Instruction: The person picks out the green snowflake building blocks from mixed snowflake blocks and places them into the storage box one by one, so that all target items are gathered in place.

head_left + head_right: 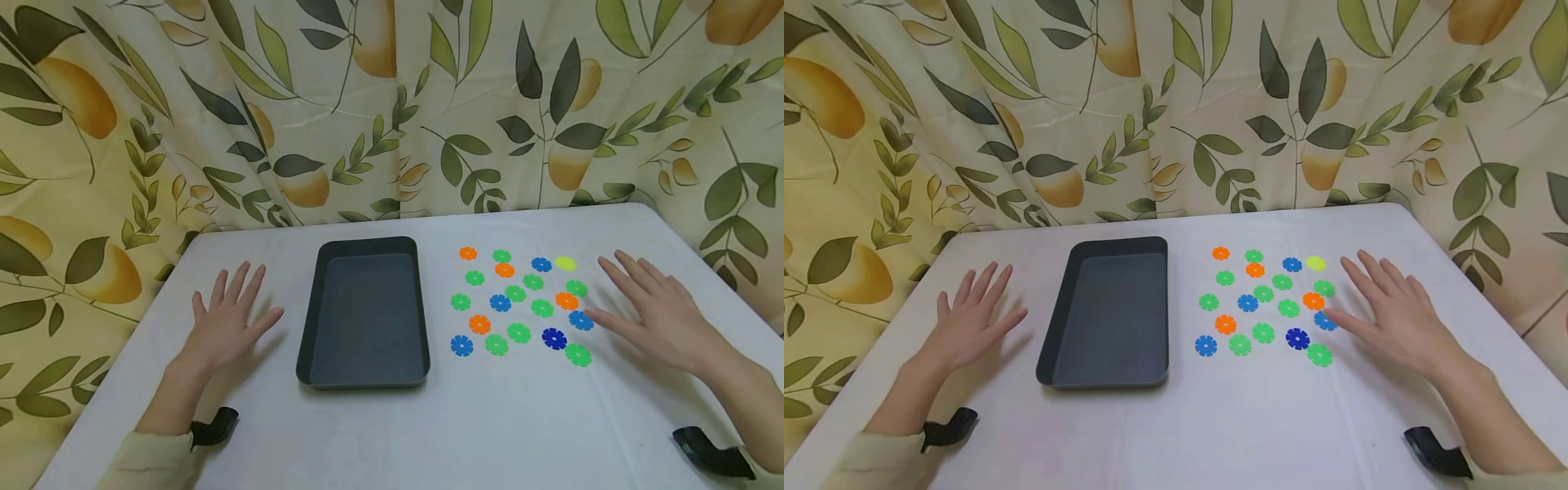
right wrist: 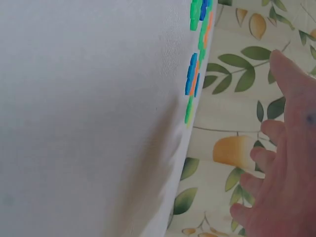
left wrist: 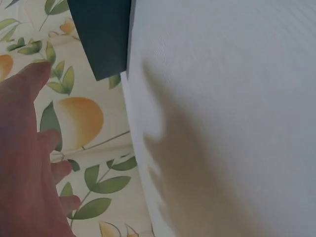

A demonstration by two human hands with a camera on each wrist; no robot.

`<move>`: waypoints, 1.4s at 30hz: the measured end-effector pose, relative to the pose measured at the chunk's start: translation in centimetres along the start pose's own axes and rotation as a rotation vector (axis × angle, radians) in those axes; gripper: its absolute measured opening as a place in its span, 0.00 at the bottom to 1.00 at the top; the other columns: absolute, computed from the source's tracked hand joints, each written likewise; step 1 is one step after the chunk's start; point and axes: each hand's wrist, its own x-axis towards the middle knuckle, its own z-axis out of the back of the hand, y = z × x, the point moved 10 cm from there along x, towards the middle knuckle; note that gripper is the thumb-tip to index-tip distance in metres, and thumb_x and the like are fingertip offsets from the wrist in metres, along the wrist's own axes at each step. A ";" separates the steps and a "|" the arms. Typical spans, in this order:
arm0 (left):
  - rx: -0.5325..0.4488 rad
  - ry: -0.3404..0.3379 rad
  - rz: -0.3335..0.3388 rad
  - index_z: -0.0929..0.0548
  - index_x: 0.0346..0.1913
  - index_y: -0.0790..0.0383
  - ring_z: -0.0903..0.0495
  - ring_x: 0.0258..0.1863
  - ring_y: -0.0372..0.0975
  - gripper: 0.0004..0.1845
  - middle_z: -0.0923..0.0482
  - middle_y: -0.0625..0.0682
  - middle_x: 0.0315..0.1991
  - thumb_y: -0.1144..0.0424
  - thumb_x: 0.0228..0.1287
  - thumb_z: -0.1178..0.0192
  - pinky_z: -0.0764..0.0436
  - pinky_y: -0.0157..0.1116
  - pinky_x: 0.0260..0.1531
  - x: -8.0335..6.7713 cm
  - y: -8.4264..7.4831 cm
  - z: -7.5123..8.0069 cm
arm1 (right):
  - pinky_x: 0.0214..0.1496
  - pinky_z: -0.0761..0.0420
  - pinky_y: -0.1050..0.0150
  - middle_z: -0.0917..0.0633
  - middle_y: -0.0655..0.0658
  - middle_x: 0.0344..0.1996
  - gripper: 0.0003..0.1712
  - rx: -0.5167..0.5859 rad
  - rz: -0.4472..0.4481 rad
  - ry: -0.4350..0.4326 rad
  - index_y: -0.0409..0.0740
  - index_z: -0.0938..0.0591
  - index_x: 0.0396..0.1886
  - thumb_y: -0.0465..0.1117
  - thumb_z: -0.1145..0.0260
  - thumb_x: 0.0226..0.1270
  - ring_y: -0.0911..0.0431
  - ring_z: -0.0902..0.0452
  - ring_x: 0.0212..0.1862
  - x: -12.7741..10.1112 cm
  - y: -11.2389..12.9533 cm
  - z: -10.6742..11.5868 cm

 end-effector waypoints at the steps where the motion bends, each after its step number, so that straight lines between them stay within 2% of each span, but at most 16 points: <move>1: -0.010 -0.004 -0.002 0.56 0.83 0.52 0.69 0.78 0.62 0.48 0.63 0.60 0.82 0.32 0.71 0.53 0.70 0.75 0.60 0.2 -0.2 0.0 | 0.69 0.70 0.28 0.54 0.26 0.78 0.52 0.006 0.005 -0.001 0.42 0.52 0.82 0.56 0.36 0.70 0.27 0.67 0.76 0.1 0.1 0.0; 7: -0.059 -0.033 -0.023 0.56 0.83 0.51 0.65 0.78 0.60 0.47 0.62 0.58 0.82 0.33 0.71 0.51 0.64 0.73 0.64 1.4 -1.0 -0.2 | 0.65 0.54 0.22 0.52 0.25 0.77 0.51 0.087 -0.018 0.032 0.41 0.51 0.82 0.53 0.35 0.71 0.26 0.60 0.75 1.2 0.0 -0.1; 12: -0.120 -0.070 -0.079 0.56 0.83 0.54 0.61 0.78 0.61 0.47 0.60 0.59 0.81 0.37 0.72 0.49 0.57 0.70 0.66 2.8 -2.1 -0.7 | 0.61 0.48 0.20 0.50 0.23 0.76 0.49 0.169 -0.056 0.112 0.39 0.51 0.81 0.53 0.36 0.73 0.24 0.57 0.74 2.3 -0.3 -0.6; 15: -0.198 -0.071 -0.117 0.56 0.83 0.54 0.60 0.78 0.60 0.46 0.61 0.58 0.82 0.40 0.73 0.47 0.55 0.67 0.68 3.3 -2.7 -1.2 | 0.61 0.45 0.22 0.48 0.22 0.74 0.49 0.184 -0.068 0.159 0.38 0.51 0.81 0.53 0.37 0.74 0.24 0.53 0.72 2.8 -0.3 -1.0; 21: -0.396 -0.031 -0.134 0.58 0.83 0.47 0.63 0.79 0.51 0.45 0.66 0.51 0.82 0.43 0.74 0.46 0.52 0.64 0.69 4.5 -3.2 -2.3 | 0.56 0.33 0.25 0.41 0.21 0.71 0.46 0.192 -0.071 0.193 0.37 0.48 0.80 0.53 0.39 0.75 0.22 0.38 0.63 3.5 -0.5 -1.2; 27: -0.480 -0.057 -0.158 0.54 0.83 0.48 0.61 0.79 0.46 0.44 0.62 0.49 0.82 0.44 0.73 0.44 0.52 0.59 0.72 5.4 -3.7 -2.7 | 0.57 0.31 0.28 0.38 0.22 0.70 0.44 0.230 -0.076 0.199 0.33 0.44 0.78 0.51 0.39 0.75 0.26 0.36 0.63 4.0 -0.6 -1.4; 31: -0.540 -0.090 -0.204 0.51 0.82 0.53 0.57 0.79 0.46 0.42 0.58 0.54 0.82 0.49 0.74 0.43 0.49 0.57 0.72 6.3 -4.2 -2.7 | 0.57 0.29 0.31 0.35 0.23 0.68 0.42 0.239 -0.086 0.196 0.31 0.43 0.77 0.50 0.38 0.76 0.27 0.34 0.62 4.3 -1.0 -1.4; 36: -0.642 -0.125 -0.261 0.47 0.81 0.60 0.49 0.77 0.50 0.39 0.52 0.60 0.80 0.58 0.74 0.42 0.41 0.53 0.71 7.2 -4.5 -2.9 | 0.57 0.28 0.32 0.31 0.24 0.64 0.40 0.248 -0.098 0.203 0.31 0.41 0.76 0.48 0.39 0.76 0.28 0.32 0.61 4.5 -1.5 -1.2; 42: -0.728 -0.127 -0.286 0.43 0.78 0.68 0.44 0.75 0.55 0.35 0.49 0.63 0.78 0.66 0.73 0.43 0.41 0.54 0.70 7.9 -4.5 -3.4 | 0.55 0.24 0.37 0.27 0.27 0.63 0.39 0.266 -0.112 0.219 0.32 0.39 0.75 0.48 0.38 0.76 0.31 0.30 0.61 4.5 -2.0 -1.3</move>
